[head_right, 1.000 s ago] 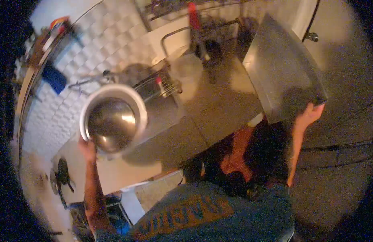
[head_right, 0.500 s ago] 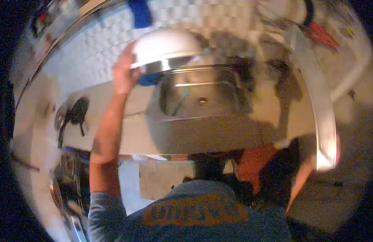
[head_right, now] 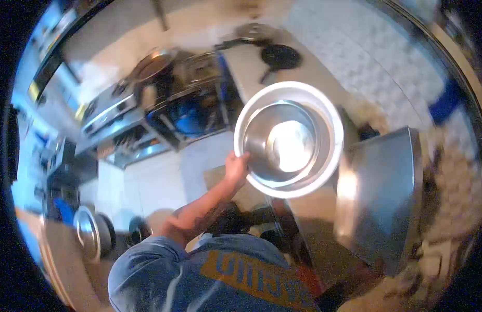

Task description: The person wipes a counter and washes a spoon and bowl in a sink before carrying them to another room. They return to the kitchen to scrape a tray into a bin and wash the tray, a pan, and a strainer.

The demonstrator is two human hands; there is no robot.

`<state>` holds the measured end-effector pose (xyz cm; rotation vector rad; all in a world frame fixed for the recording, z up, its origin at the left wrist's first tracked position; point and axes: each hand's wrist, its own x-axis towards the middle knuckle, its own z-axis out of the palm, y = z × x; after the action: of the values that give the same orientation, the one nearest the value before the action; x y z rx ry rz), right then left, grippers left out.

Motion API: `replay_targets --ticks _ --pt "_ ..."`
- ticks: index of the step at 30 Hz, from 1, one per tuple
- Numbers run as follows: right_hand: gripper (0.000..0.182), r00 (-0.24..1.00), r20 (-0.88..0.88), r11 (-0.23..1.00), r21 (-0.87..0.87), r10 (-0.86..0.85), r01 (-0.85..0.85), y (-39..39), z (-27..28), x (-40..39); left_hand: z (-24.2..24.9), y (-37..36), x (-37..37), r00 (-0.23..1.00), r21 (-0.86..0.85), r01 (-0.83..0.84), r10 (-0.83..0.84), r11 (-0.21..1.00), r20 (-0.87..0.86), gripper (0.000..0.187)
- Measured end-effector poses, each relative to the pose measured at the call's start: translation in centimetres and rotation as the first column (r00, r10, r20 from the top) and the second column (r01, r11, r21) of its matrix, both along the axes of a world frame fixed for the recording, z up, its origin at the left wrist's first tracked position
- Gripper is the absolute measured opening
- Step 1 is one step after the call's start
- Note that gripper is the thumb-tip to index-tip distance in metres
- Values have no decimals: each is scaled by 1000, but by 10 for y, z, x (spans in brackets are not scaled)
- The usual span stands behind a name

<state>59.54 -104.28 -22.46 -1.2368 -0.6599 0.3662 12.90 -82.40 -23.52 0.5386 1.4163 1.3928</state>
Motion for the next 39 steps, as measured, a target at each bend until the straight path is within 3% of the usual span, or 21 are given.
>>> replay_targets --ticks 4,5,8,10,14,16,17,18,19,20,21,24,25,26,27,28,30,33,34,37,39 --pt "46 857 -41 847 -140 513 -513 153 -20 -124 -28 -31 -144 956 56 -240 226 969 188 39" --pt "50 623 -475 743 107 622 -660 188 -24 -174 -39 -44 -173 926 61 -320 299 945 230 42" --pt "53 518 -466 628 108 717 -771 252 -43 -336 -53 -105 -250 842 81 -478 429 875 327 51" --pt "55 321 -618 482 107 718 -870 262 -18 -466 -39 -147 -290 704 5 -662 620 749 346 40" --pt "51 65 -596 129 66 800 -989 261 -33 -714 -38 -217 -406 591 5 -791 763 611 261 41" --pt "50 -69 -752 -2 90 655 -996 248 -43 -800 -37 -244 -456 588 -52 -802 802 595 104 42" --pt "49 -127 -817 -60 113 563 -992 240 -44 -842 -26 -252 -479 591 -51 -795 790 605 164 43" --pt "52 -271 -813 -159 221 515 -962 223 -31 -878 -28 -261 -506 626 19 -780 780 625 22 44" --pt "53 -225 -637 -253 49 737 -966 221 -43 -914 -35 -271 -532 643 73 -755 757 652 -119 46" --pt "54 -276 -549 -300 47 789 -953 217 -62 -954 -27 -279 -562 647 107 -720 718 686 -256 48" --pt "54 -322 -454 -339 45 831 -940 212 -82 -993 -18 -295 -589 664 90 -723 724 685 -184 48" --pt "53 -450 -761 -339 315 467 -886 181 -110 -1107 6 -333 -681 654 65 -742 742 668 -147 40" --pt "52 -428 -806 -368 284 408 -885 166 -93 -1145 22 -343 -713 643 -28 -759 741 651 -193 33" --pt "51 -405 -843 -399 256 353 -880 152 -83 -1188 -8 -359 -749 512 32 -821 760 570 -401 28" --pt "50 -373 -842 -382 220 389 -897 142 -100 -1226 -48 -375 -782 197 125 -923 726 364 -659 31" --pt "50 -342 -841 -362 191 419 -912 132 -116 -1270 -73 -390 -818 55 143 -971 766 189 -641 36" --pt "50 -422 -814 -475 209 400 -855 102 -95 -1365 -44 -406 -892 -149 -20 -989 988 -148 27 45" --pt "50 -445 -846 -563 224 293 -795 66 -102 -1482 -22 -438 -982 95 41 -995 989 91 112 51" --pt "50 -431 -849 -574 197 305 -795 50 -83 -1514 -23 -447 -999 85 114 -991 991 73 104 55" --pt "48 -469 -859 -670 228 203 -707 7 -36 -1635 -9 -493 -1076 173 -154 -974 985 167 -27 51" --pt "46 -497 -859 -730 259 125 -632 -22 -42 -1708 -16 -524 -1130 113 -291 -953 991 87 -73 47"
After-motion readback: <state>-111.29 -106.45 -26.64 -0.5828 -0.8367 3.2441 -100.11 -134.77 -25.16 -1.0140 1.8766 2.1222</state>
